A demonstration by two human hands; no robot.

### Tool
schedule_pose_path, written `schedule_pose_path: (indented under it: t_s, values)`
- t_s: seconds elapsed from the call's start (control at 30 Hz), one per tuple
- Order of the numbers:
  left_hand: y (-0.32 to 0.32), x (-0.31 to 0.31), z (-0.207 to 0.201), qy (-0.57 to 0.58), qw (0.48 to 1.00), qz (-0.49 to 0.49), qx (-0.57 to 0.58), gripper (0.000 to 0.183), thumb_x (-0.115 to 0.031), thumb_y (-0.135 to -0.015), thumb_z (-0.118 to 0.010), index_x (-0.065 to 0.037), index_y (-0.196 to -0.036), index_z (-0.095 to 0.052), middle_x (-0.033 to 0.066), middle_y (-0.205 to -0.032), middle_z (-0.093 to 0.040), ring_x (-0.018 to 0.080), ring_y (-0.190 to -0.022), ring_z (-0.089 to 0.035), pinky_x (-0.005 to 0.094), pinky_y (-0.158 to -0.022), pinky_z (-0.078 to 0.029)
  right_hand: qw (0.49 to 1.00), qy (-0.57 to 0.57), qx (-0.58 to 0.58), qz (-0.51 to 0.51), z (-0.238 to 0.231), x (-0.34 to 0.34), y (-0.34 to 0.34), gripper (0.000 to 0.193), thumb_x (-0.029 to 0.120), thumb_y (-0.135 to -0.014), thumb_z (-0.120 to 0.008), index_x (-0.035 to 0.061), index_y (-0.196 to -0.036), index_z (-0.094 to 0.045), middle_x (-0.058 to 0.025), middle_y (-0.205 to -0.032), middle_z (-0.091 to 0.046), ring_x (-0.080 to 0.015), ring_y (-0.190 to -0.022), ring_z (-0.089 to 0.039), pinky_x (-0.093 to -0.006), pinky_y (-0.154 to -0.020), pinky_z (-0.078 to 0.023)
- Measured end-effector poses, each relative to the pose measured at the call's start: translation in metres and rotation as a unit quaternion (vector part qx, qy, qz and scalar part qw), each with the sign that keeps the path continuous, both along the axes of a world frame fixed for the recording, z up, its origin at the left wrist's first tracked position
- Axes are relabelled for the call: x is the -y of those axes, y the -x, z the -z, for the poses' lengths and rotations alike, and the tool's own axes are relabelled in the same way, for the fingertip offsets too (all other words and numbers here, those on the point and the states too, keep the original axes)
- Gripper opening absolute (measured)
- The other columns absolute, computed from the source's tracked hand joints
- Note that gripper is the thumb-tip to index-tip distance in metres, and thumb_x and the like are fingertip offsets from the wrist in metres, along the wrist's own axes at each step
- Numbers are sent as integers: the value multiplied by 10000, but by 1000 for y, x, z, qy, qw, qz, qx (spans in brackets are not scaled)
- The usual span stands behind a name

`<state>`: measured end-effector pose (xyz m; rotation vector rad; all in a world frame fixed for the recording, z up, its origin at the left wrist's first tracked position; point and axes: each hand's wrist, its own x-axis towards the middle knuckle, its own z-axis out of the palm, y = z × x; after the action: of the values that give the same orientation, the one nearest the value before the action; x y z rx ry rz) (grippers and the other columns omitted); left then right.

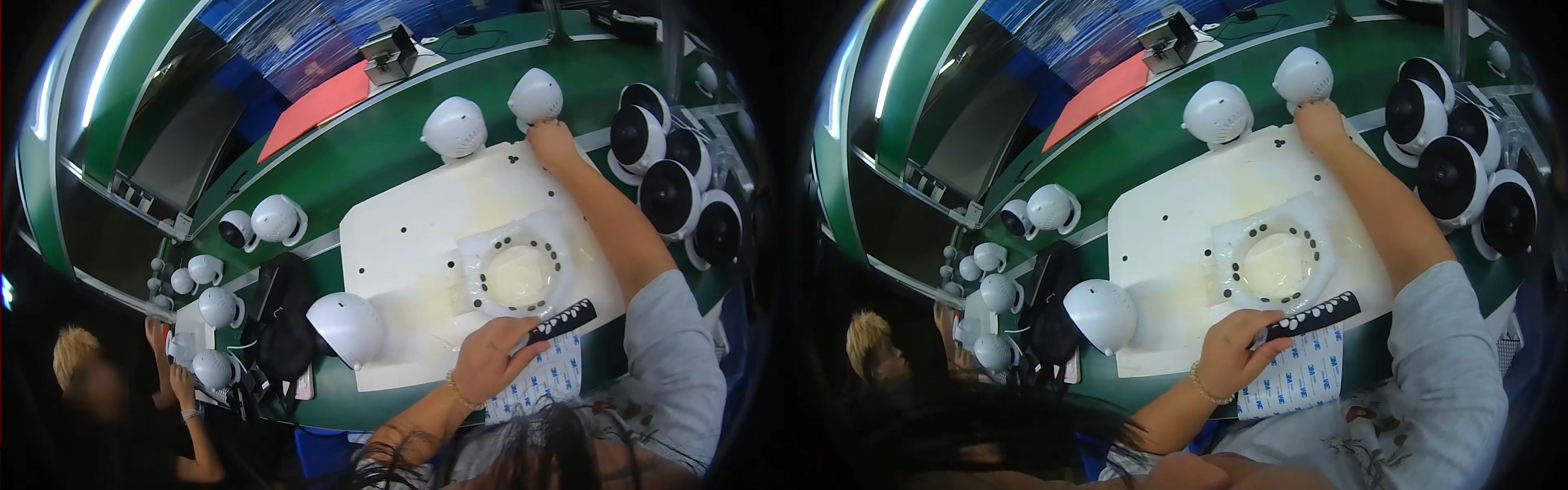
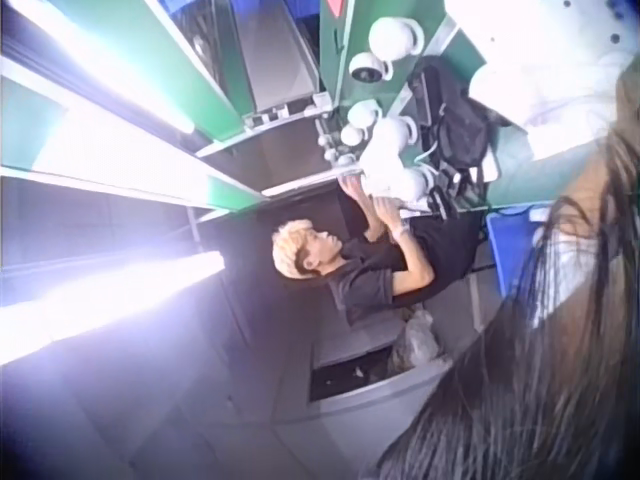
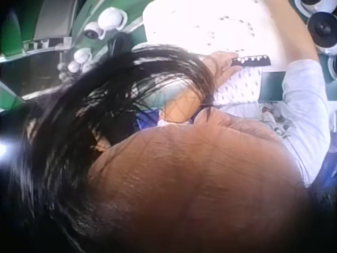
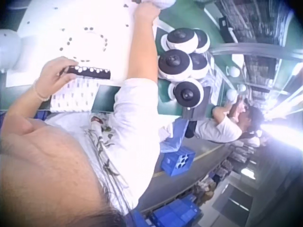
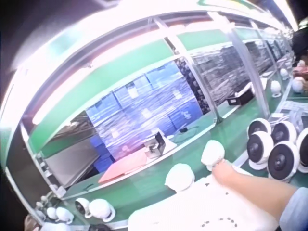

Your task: The person assembles white dome security cameras on a green workbench. They repeatedly pick up camera housings, insert small black circular components into the base, and place the finished units on the table.

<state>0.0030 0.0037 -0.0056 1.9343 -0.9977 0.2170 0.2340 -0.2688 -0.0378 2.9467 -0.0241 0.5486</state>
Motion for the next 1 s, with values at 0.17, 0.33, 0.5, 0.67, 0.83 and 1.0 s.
schedule_pose_path:
  t_s: [0.17,0.33,0.5,0.67,0.83,1.0]
  values:
    - [-1,-2,-3,4,1000,-2,5,339,-212,-669,-728,-42,-937,-610,88,-753,-601,233,-629,-566,297,-562,-452,927,-177,-46,-328,-5,-73,8,327,329,-811,-530,86,-1019,-595,-90,-1017,-595,-249,-997,-531,-423,-836,-394]
    - [-2,-5,-5,3,1000,-3,8,345,-232,-658,-735,-36,-914,-613,86,-734,-593,221,-618,-561,298,-552,-446,952,-199,80,-217,6,-91,-14,383,371,-798,-550,92,-1059,-578,-121,-1014,-590,-267,-1019,-507,-410,-913,-320]
    - [-4,-1,-3,13,1000,-4,23,344,-251,-651,-738,-35,-888,-613,83,-711,-585,219,-604,-554,300,-544,-441,947,-279,69,-142,-17,-59,-37,272,233,-755,-622,87,-984,-612,-127,-934,-580,-277,-960,-526,-369,-831,-390]
    - [-2,-4,-4,-18,1000,-18,-3,337,-262,-646,-740,-39,-870,-622,77,-701,-589,216,-591,-549,294,-532,-431,864,-448,143,-182,-59,-76,7,236,246,-794,-583,37,-905,-593,-105,-858,-584,-241,-805,-564,-329,-710,-440]
    - [1,-3,-4,-34,999,-12,-13,336,-262,-635,-747,-39,-857,-627,77,-698,-594,216,-578,-544,290,-523,-424,656,-732,-51,-176,-97,-67,115,217,259,-825,-577,49,-861,-532,-17,-698,-565,-65,-581,-527,-201,-504,-400]
    - [4,-2,-10,-26,999,-16,21,330,-239,-617,-761,-33,-833,-621,86,-691,-600,221,-553,-546,290,-508,-425,565,-785,-169,-192,-83,-67,185,216,223,-842,-564,35,-916,-487,-20,-695,-565,-64,-569,-531,-189,-477,-400]
